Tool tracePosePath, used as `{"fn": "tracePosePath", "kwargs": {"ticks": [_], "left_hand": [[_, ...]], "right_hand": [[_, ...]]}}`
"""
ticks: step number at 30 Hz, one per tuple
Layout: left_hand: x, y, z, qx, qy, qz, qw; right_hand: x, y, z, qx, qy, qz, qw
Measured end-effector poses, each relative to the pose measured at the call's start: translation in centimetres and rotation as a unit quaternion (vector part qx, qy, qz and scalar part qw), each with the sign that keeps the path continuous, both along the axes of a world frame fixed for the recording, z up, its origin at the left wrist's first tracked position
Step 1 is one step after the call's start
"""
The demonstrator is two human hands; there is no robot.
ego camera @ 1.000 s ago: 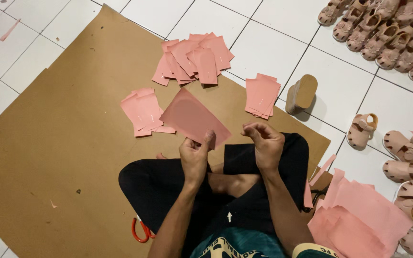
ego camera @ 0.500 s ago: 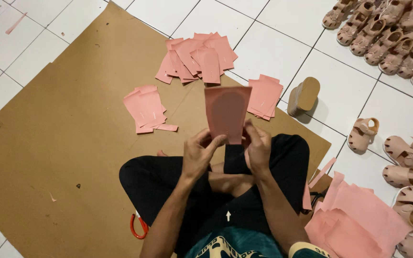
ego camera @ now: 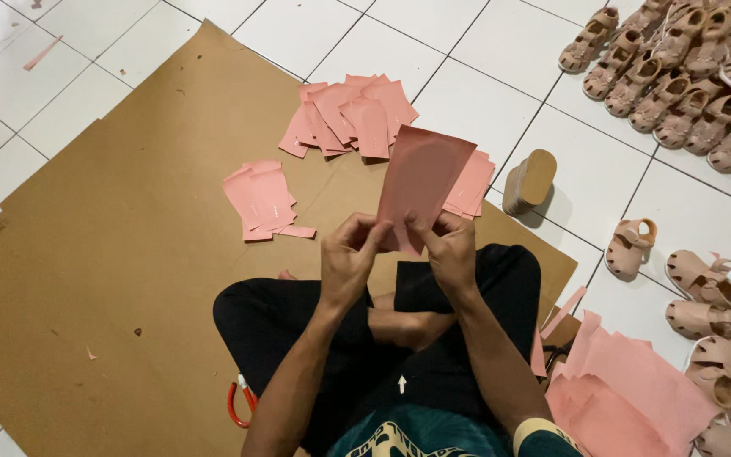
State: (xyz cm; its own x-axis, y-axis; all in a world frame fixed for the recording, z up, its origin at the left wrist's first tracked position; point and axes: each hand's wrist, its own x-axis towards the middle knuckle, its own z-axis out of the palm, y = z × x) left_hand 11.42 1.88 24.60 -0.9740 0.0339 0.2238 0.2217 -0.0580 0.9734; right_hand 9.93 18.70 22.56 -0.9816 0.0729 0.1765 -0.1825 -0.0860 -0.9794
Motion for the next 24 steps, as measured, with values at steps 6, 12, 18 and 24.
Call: {"fn": "tracePosePath", "kwargs": {"ticks": [6,12,18,24], "left_hand": [[0.3,-0.4,-0.9,0.195,-0.164,-0.021,0.967],[0.7,0.3,0.1,0.17,-0.029,-0.082,0.982],[0.1,0.2,3.0,0.129,-0.004,-0.11,0.986],[-0.3,1.2,3.9,0.109,0.016,-0.03,0.993]], "right_hand": [[0.4,-0.4,-0.5,0.025,0.012,-0.061,0.998],[0.0,-0.2,0.8,-0.024,0.009,-0.048,0.999],[-1.6,-0.1,4.3,-0.055,0.103,-0.025,0.993],[-1.8,-0.9,5.8,-0.018,0.092,-0.032,0.995]]}}
